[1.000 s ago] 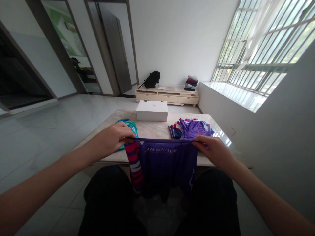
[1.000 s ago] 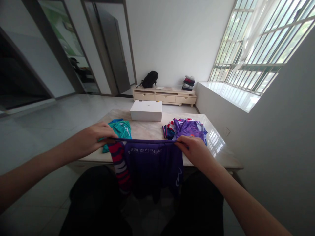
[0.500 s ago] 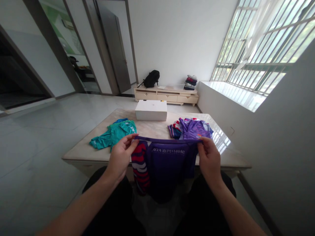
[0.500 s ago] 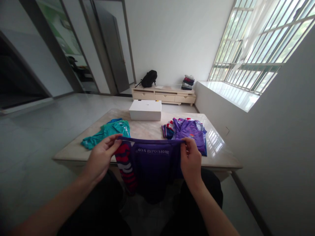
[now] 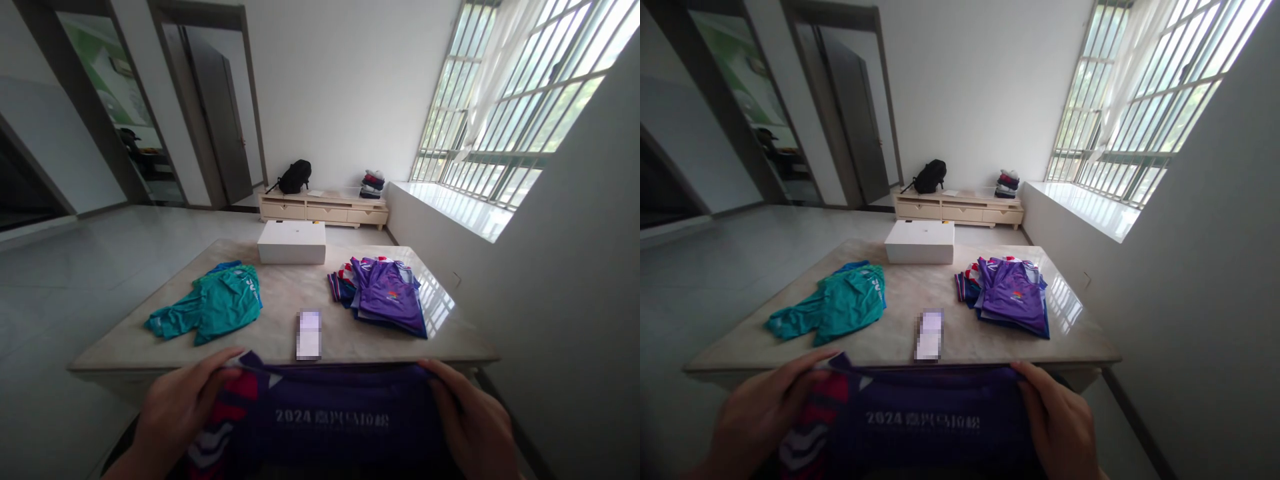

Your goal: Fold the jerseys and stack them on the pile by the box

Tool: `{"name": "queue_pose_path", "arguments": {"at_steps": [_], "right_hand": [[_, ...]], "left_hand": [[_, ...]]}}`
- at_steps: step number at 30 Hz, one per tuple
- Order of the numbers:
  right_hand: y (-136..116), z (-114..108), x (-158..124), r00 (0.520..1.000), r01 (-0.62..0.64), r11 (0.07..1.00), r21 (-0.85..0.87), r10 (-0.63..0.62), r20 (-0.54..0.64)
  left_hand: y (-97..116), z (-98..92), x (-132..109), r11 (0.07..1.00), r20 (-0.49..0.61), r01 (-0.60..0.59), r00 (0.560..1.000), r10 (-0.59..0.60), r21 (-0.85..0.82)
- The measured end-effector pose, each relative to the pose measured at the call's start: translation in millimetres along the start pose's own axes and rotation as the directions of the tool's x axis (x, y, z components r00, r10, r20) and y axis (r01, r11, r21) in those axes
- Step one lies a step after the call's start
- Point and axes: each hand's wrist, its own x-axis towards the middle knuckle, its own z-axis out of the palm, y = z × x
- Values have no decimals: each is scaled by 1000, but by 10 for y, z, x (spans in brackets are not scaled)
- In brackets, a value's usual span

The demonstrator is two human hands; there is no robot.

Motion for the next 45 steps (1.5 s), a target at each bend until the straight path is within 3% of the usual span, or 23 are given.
{"name": "queue_pose_path", "arguments": {"at_steps": [2,4,6,8,10,13,16,18,21,23,24,25,27,29,31,34,36,39,42,45], "right_hand": [[208,84,311,996,-83,996,26,82,38],[484,240,778,986,-157,987,38,155,58],[789,367,1383,985,-173,983,61,172,21],[1054,367,2092,989,-148,987,57,149,-10],[1211,185,2846,991,-114,993,30,116,-73],[1174,-398,3879,969,-42,998,-44,30,-246],[912,-1093,4533,905,100,982,-159,-157,-396],[742,-1437,4668,848,161,962,-219,-248,-469],[669,-1613,4397,787,218,941,-259,-326,-523],[780,-1505,3927,805,199,942,-270,-314,-504],[878,-1397,3618,833,159,944,-288,-285,-475],[997,-1262,3266,866,112,943,-314,-248,-434],[1268,-934,2465,904,70,949,-307,-190,-382],[1526,-570,1601,962,-29,965,-262,-45,-270],[1720,-221,769,970,-157,968,-198,114,-214],[1856,158,-238,957,-270,957,-105,255,-139],[1870,279,-686,941,-325,941,-95,313,-129],[1847,310,-1047,912,-403,908,-111,390,-125],[1819,266,-1181,899,-432,894,-120,417,-132],[1778,198,-1253,899,-436,895,-98,427,-97]], "left_hand": [[61,153,527,997,-10,-9,1000,8,-77],[164,343,1211,992,56,-15,998,22,-125],[282,482,1980,992,68,-64,995,72,-111],[423,488,2761,995,8,-92,996,92,-34],[608,323,3478,992,-63,-127,990,126,-15],[967,-179,4313,975,-215,-219,952,219,22],[1342,-723,4782,954,-412,-292,862,296,75],[1543,-951,4879,948,-533,-304,789,306,95],[1696,-942,4697,935,-606,-348,729,317,71],[1668,-676,4377,930,-546,-368,781,302,-12],[1613,-469,4167,932,-498,-357,821,279,-66],[1533,-221,3929,930,-377,-348,882,282,-119],[1324,370,3390,918,-209,-334,934,290,-217],[1102,1007,2795,907,-94,-317,948,303,-275],[930,1582,2192,888,78,-203,963,256,-414],[830,2157,1372,895,168,-122,963,212,-429],[839,2338,936,905,189,-95,964,187,-414],[869,2417,489,921,173,-121,965,197,-371],[878,2399,276,917,94,-190,967,237,-350],[888,2357,210,906,42,-203,971,235,-371]]}}
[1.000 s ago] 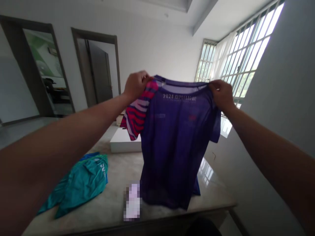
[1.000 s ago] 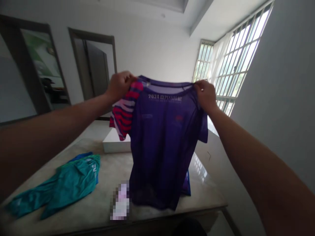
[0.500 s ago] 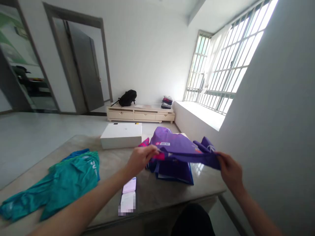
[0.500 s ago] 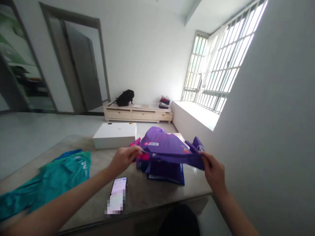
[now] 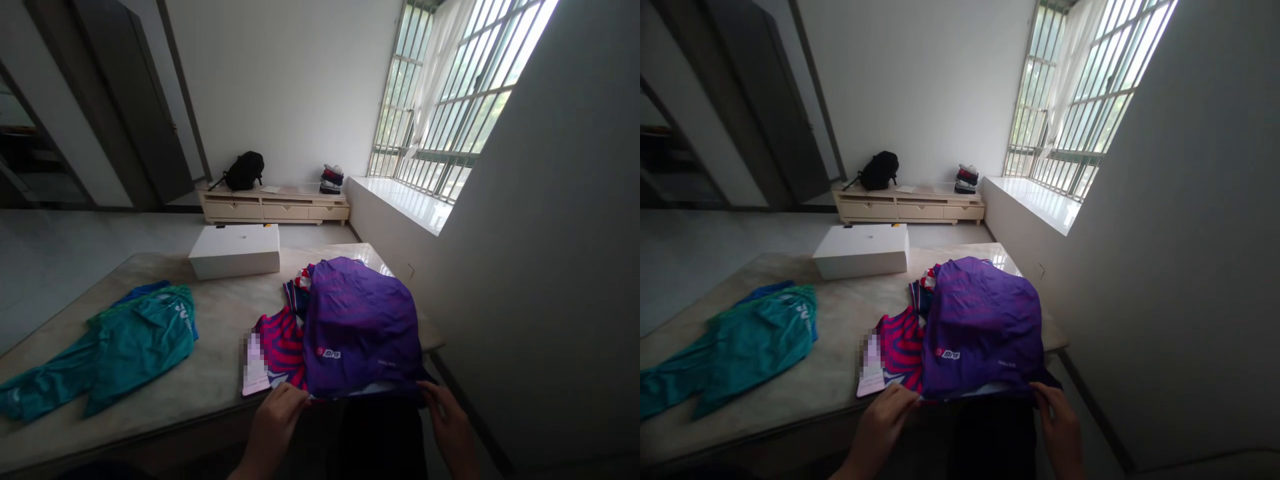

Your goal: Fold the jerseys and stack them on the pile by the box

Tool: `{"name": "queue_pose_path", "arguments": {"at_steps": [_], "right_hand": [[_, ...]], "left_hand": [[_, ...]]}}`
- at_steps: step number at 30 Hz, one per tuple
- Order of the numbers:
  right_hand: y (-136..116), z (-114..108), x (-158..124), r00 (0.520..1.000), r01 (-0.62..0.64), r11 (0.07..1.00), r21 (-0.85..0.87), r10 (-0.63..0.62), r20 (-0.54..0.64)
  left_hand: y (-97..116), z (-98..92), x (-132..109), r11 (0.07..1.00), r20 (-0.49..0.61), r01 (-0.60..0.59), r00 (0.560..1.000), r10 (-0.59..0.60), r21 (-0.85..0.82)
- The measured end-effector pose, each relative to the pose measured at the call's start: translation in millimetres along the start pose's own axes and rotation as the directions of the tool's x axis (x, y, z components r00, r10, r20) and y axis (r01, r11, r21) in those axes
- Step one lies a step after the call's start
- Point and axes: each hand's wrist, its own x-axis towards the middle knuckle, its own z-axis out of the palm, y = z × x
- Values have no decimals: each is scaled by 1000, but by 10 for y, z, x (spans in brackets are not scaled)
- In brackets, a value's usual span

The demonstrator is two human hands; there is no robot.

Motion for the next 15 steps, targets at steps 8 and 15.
{"name": "queue_pose_path", "arguments": {"at_steps": [8,15], "right_hand": [[-86,-190,-278,998,-52,997,56,50,46],[-265,-206,-461,922,-387,906,175,378,79]], "left_hand": [[35,-57,-175,999,-47,-3,999,1,-32],[169,-17,-373,944,27,187,982,-187,-270]]}}
